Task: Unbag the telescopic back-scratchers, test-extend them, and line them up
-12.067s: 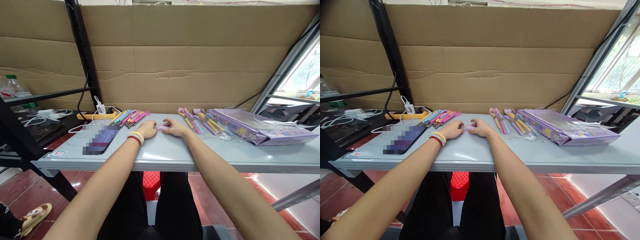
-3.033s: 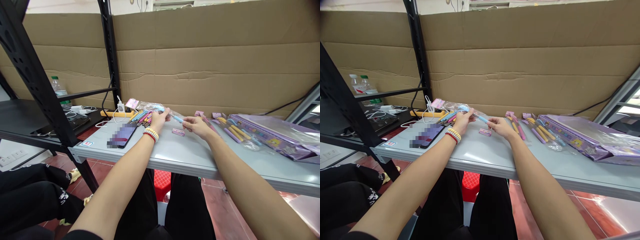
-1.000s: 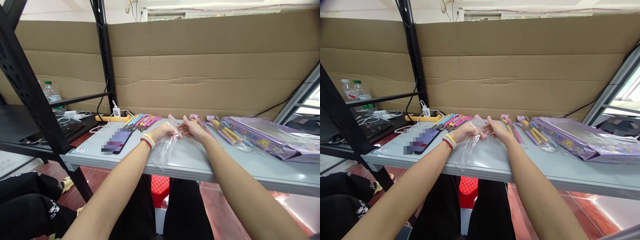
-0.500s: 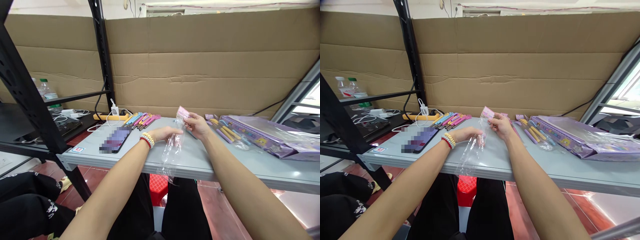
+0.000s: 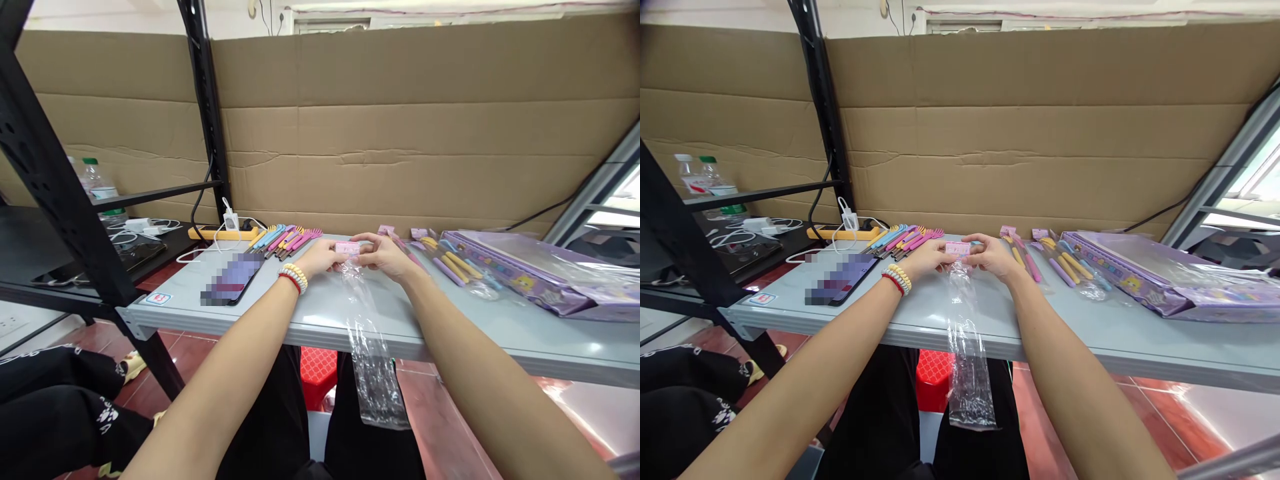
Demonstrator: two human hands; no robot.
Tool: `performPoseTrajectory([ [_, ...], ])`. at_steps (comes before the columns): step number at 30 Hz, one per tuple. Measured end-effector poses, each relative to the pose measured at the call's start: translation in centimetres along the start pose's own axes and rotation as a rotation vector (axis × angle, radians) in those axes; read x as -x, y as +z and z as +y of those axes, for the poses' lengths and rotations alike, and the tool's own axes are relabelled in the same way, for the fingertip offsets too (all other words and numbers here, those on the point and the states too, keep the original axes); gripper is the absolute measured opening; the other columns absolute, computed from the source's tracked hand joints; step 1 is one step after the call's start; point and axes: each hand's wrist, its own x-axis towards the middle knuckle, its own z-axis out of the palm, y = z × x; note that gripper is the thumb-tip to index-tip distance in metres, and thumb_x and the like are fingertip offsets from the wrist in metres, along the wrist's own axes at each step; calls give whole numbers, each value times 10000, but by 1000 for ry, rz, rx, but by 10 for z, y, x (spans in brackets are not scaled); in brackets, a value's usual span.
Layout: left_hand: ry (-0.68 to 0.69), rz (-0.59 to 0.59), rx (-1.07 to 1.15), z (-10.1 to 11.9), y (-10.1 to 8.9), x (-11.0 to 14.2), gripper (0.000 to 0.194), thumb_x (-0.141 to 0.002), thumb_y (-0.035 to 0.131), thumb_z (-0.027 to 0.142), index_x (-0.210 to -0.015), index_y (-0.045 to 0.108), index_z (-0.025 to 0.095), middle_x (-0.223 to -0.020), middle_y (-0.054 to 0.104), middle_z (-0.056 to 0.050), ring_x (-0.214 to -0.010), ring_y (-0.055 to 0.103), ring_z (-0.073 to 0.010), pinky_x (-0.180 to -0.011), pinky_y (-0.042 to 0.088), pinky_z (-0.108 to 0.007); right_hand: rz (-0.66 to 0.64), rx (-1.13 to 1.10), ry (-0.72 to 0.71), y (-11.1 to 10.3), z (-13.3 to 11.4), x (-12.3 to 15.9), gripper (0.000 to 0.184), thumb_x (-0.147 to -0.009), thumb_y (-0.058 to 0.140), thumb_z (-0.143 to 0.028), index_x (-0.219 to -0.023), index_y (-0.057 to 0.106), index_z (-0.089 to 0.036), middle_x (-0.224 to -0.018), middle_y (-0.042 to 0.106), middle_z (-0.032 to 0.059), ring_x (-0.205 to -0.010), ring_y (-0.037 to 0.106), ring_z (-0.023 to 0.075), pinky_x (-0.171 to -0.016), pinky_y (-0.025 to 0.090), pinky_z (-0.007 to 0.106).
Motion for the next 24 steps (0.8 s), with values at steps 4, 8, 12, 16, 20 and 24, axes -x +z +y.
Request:
performPoseTrajectory([
  [4,-36,-5,-58,-1,-2,-2,48,-700,611,143,-742,592,129,-574,555,-4,-507,504,-95,-470,372,-208,26,65,-110,3,5,-4,589,-498,814,-320,-1014,569,-175,-616,561,-39,-535,504,106,-485,355,237],
  [8,-62,83,-100,-3,-3,-5,26,-720,559,135,-712,582,124,-591,545,0,-519,497,-89,-466,361,-206,-6,122,-142,5,11,-7,494,-533,783,-341,-943,564,-172,-566,538,-43,-515,492,115,-507,379,256],
  [12,-42,107,-140,-6,-2,-6,54,-737,551,141,-699,585,124,-603,552,1,-539,500,-84,-478,361,-200,-4,197,-144,7,11,-6,496,-567,753,-348,-983,552,-168,-571,536,-43,-528,482,120,-514,367,255],
  [16,-55,106,-112,-3,-1,-4,123,-722,555,85,-833,594,122,-594,567,12,-518,513,-86,-494,384,-203,16,286,-167,7,7,-4,534,-580,737,-361,-1032,542,-156,-531,506,-61,-518,456,116,-515,343,249],
  [20,-67,113,-116,-1,-2,-2,146,-712,557,56,-839,579,126,-564,557,18,-511,523,-93,-497,391,-206,27,319,-184,7,7,-4,459,-615,698,-384,-984,550,-156,-543,509,-54,-512,456,114,-506,339,248],
  [24,-47,92,-154,-7,-3,-5,98,-712,562,80,-795,570,133,-545,542,20,-502,517,-95,-475,360,-206,72,382,-209,8,7,-5,346,-694,618,-421,-915,564,-159,-512,488,-49,-473,438,111,-478,320,249],
])
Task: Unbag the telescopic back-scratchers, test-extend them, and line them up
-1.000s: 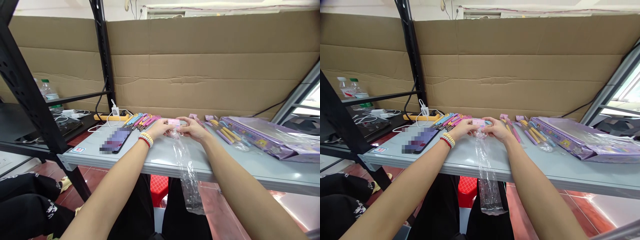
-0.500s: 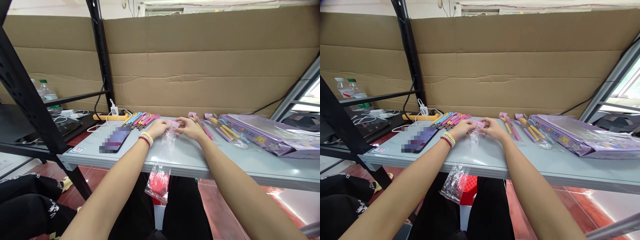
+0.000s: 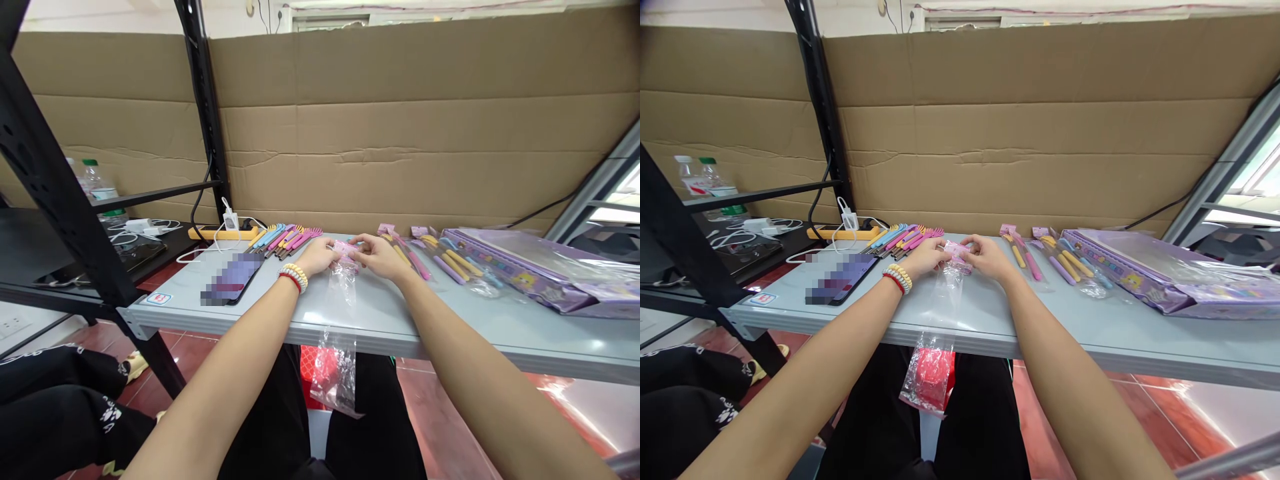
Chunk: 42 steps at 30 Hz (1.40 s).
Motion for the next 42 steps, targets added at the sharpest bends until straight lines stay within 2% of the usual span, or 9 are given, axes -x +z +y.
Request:
performPoseTrajectory([
  [6,28,-45,-22,-9,1,-6,98,-699,571,111,-795,574,129,-564,539,16,-524,527,-101,-478,354,-209,67,93,37,0,-8,1,266,-767,517,-424,-714,566,-168,-516,508,-11,-472,447,114,-488,323,259],
  [10,26,8,18,-9,2,-4,279,-674,596,100,-938,519,148,-654,578,9,-575,556,-114,-496,375,-214,63,107,50,-1,-10,2,341,-793,484,-469,-604,497,-186,-496,502,-7,-473,427,109,-497,316,256],
  [13,79,61,77,-9,3,-4,377,-667,571,63,-1001,442,181,-631,536,56,-532,510,-91,-490,356,-201,37,115,53,-2,-7,1,388,-809,463,-494,-567,463,-191,-485,505,-4,-482,429,108,-513,324,252],
  [16,218,82,43,-10,3,-5,273,-661,537,38,-884,471,180,-625,496,64,-540,471,-74,-512,348,-195,-2,99,56,-2,-2,-1,440,-824,433,-534,-552,455,-190,-486,518,5,-487,444,110,-532,343,253],
  [19,293,41,-36,-9,3,-5,198,-665,521,48,-832,549,152,-714,552,19,-611,505,-87,-559,382,-212,-24,45,65,-2,3,-3,505,-812,412,-622,-545,443,-195,-466,512,8,-471,450,113,-519,347,255],
  [25,285,25,-87,-6,3,-2,458,-677,501,38,-1120,590,115,-764,591,-10,-632,521,-94,-589,420,-222,-18,-33,82,1,0,-1,570,-774,379,-734,-586,430,-198,-473,508,9,-443,461,113,-476,332,256],
  [31,258,32,-146,-6,2,-3,462,-704,527,66,-1162,574,92,-868,631,-58,-726,560,-119,-662,456,-237,84,-51,86,2,-3,2,438,-664,668,-550,-825,446,-209,-534,530,-44,-444,462,110,-453,327,243],
  [38,240,33,-209,-7,2,-2,460,-694,517,32,-1146,581,86,-956,653,-94,-833,594,-152,-762,474,-265,182,-72,-4,-1,5,-2,194,-664,591,-309,-786,483,-204,-708,549,-24,-525,454,93,-532,367,258],
  [42,245,45,-271,-5,1,-1,459,-697,524,37,-1149,587,88,-1002,647,-105,-868,595,-164,-787,472,-267,235,-108,-103,-3,8,-4,130,-633,571,-257,-741,532,-195,-827,571,7,-633,472,111,-623,384,276],
])
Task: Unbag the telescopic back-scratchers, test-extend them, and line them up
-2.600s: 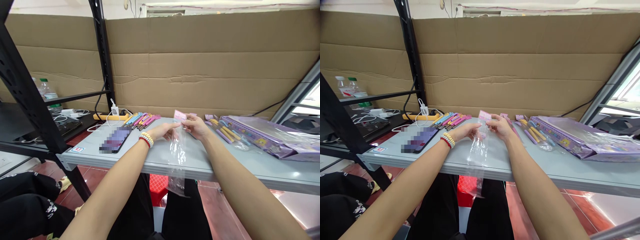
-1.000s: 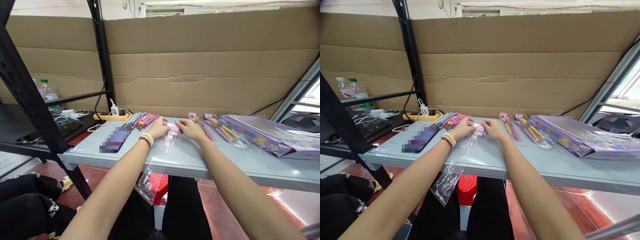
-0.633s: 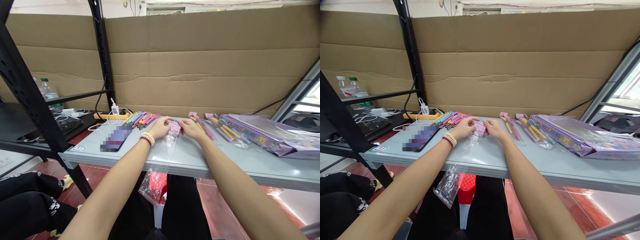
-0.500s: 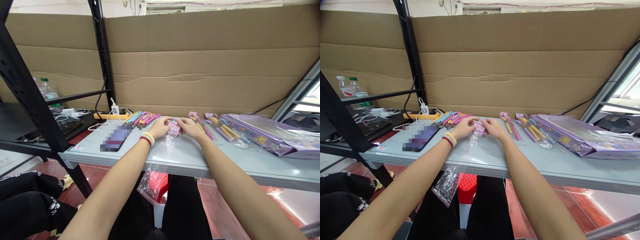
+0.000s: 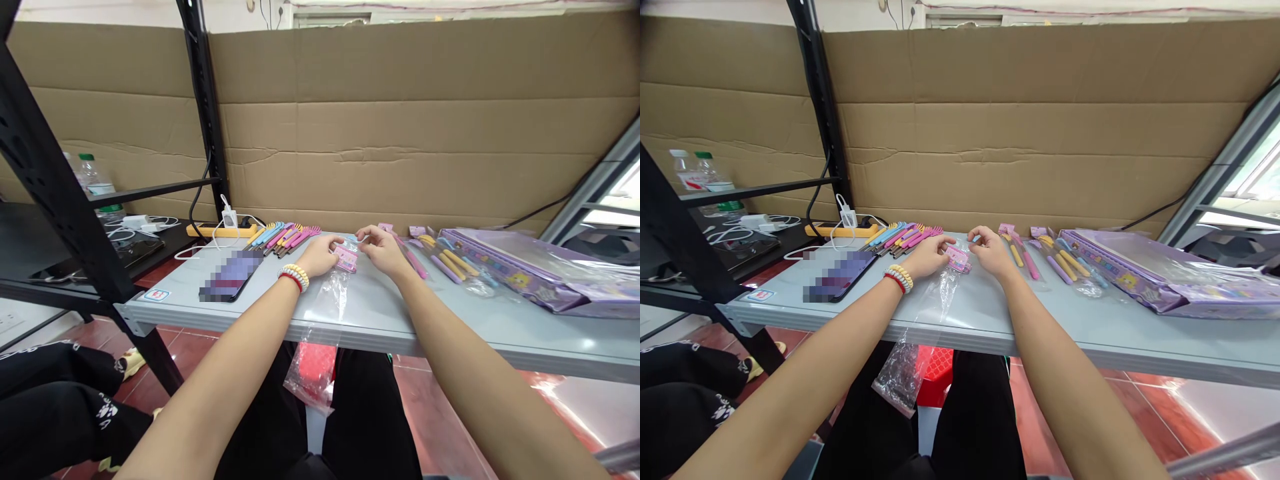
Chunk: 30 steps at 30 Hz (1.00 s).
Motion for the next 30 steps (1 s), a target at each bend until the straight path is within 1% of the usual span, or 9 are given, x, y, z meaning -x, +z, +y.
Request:
performPoseTrajectory([
  [3,20,-10,-19,0,0,0,461,-705,523,46,-1160,584,94,-1021,646,-99,-886,595,-160,-800,469,-257,-60,33,-30,0,-2,1,115,-619,613,-283,-670,590,-183,-866,586,34,-701,509,137,-701,407,305],
  [5,35,-15,-14,0,0,0,454,-713,519,51,-1161,581,92,-1020,648,-96,-885,596,-156,-798,469,-256,-106,87,-15,1,-5,2,111,-623,622,-294,-634,614,-183,-857,596,44,-735,521,155,-727,414,315],
  [8,38,-20,-8,0,1,1,447,-722,520,56,-1164,575,92,-1002,652,-91,-863,596,-151,-786,473,-258,-118,163,32,1,-8,3,115,-632,622,-302,-618,626,-188,-834,603,45,-743,524,165,-725,415,318],
  [13,27,-16,-4,1,1,1,428,-735,526,69,-1158,575,111,-964,653,-73,-836,594,-144,-775,475,-257,-150,184,94,1,-8,2,144,-631,609,-321,-626,621,-177,-790,626,47,-716,526,165,-686,407,305],
  [17,9,-1,10,1,1,1,438,-735,530,65,-1166,570,125,-972,653,-66,-838,595,-141,-766,471,-248,-180,189,140,1,-4,1,155,-645,585,-326,-635,601,-172,-686,617,35,-655,515,155,-615,389,283],
  [20,2,16,31,0,2,0,474,-739,525,57,-1206,536,135,-951,649,-55,-815,592,-135,-746,464,-246,-195,204,177,1,-1,0,151,-653,574,-313,-655,599,-165,-646,601,27,-607,498,139,-587,380,272],
  [23,-4,38,60,0,2,1,483,-759,545,93,-1238,496,121,-896,638,-48,-778,582,-133,-720,455,-247,-212,201,193,2,-2,0,156,-678,556,-316,-656,576,-163,-613,578,22,-573,480,128,-561,368,262],
  [27,-22,42,84,0,2,1,481,-777,591,179,-1240,484,108,-828,620,-34,-740,571,-134,-678,442,-247,-186,187,196,2,-8,1,173,-722,525,-338,-647,500,-184,-578,544,6,-519,432,110,-517,338,250],
  [30,-29,24,62,0,2,1,433,-770,601,164,-1193,523,119,-770,608,-12,-699,556,-123,-670,430,-246,-159,182,203,2,-9,1,169,-732,512,-342,-663,478,-191,-592,541,-1,-507,410,101,-514,336,248],
])
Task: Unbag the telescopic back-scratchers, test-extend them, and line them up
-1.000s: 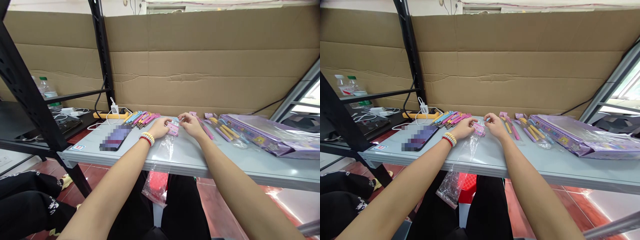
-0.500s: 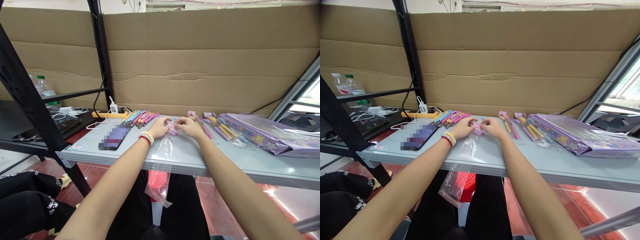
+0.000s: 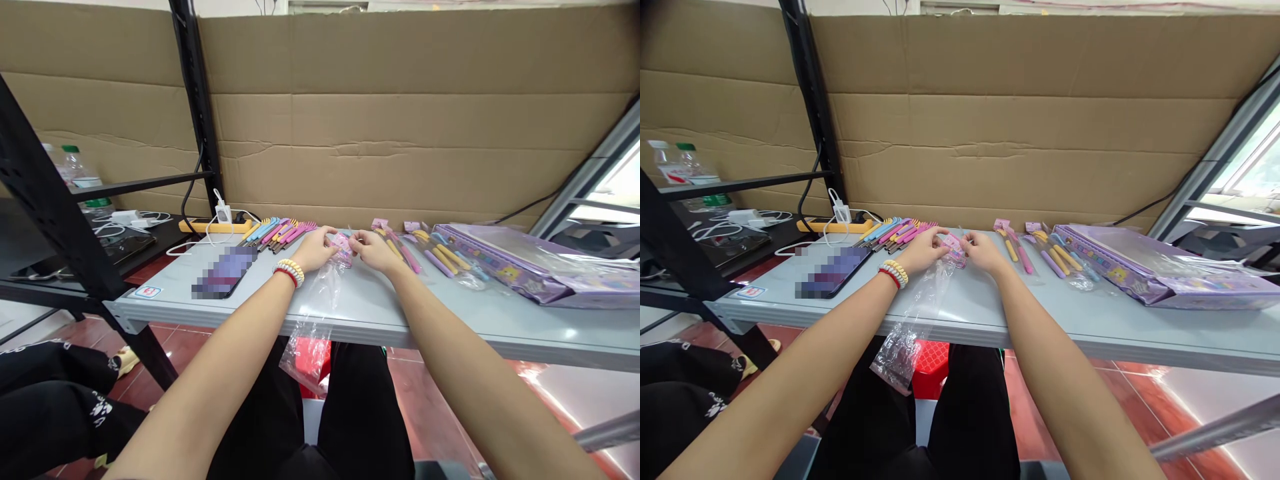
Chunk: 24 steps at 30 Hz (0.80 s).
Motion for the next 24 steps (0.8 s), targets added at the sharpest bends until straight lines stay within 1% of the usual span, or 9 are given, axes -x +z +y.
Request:
performPoseTrajectory([
  [5,1,-15,30,0,0,-2,407,-766,603,152,-1165,546,96,-707,603,-5,-654,544,-120,-626,415,-240,68,-40,-9,4,6,-4,218,-743,509,-411,-705,478,-198,-611,538,-3,-533,423,110,-525,342,252],
  [8,21,-40,29,-1,0,-2,365,-759,597,149,-1121,586,100,-691,607,-6,-632,539,-120,-606,410,-238,92,-86,-6,6,10,-6,246,-744,512,-444,-715,475,-202,-612,530,-6,-542,431,112,-526,347,254],
  [11,29,-34,-1,-1,-1,-2,330,-748,594,130,-1076,622,104,-699,618,-13,-631,541,-121,-611,415,-237,42,-146,23,4,10,-7,257,-726,531,-446,-687,470,-199,-598,519,-7,-534,441,108,-512,348,251],
  [14,8,0,4,1,-1,-1,362,-736,604,109,-1097,618,93,-700,626,-19,-633,547,-120,-627,425,-239,-14,-148,42,0,7,-4,273,-694,564,-439,-630,469,-191,-585,515,-1,-532,449,104,-500,340,246],
  [16,-9,-3,54,3,-1,-1,378,-738,612,108,-1115,605,84,-693,626,-21,-619,546,-116,-613,424,-237,-9,-121,31,-2,3,-2,281,-677,587,-440,-617,480,-187,-574,516,-1,-531,448,102,-499,337,244],
  [19,-32,-19,167,3,-1,-2,366,-752,609,107,-1116,590,76,-681,621,-22,-588,539,-110,-578,419,-235,14,-97,3,-4,-3,1,274,-650,627,-433,-656,532,-176,-582,536,3,-541,463,108,-502,342,248],
  [21,-45,-14,226,2,-1,-3,351,-759,606,99,-1108,583,75,-687,621,-26,-592,546,-109,-573,423,-234,22,-113,1,-3,-5,2,277,-631,644,-426,-689,567,-166,-596,546,6,-547,469,112,-501,340,250],
  [24,-45,-9,246,1,-1,-4,333,-758,612,84,-1090,582,80,-685,612,-23,-608,556,-107,-577,425,-229,45,-161,18,-3,-3,1,280,-609,654,-414,-705,592,-158,-597,542,6,-548,457,109,-499,326,250],
])
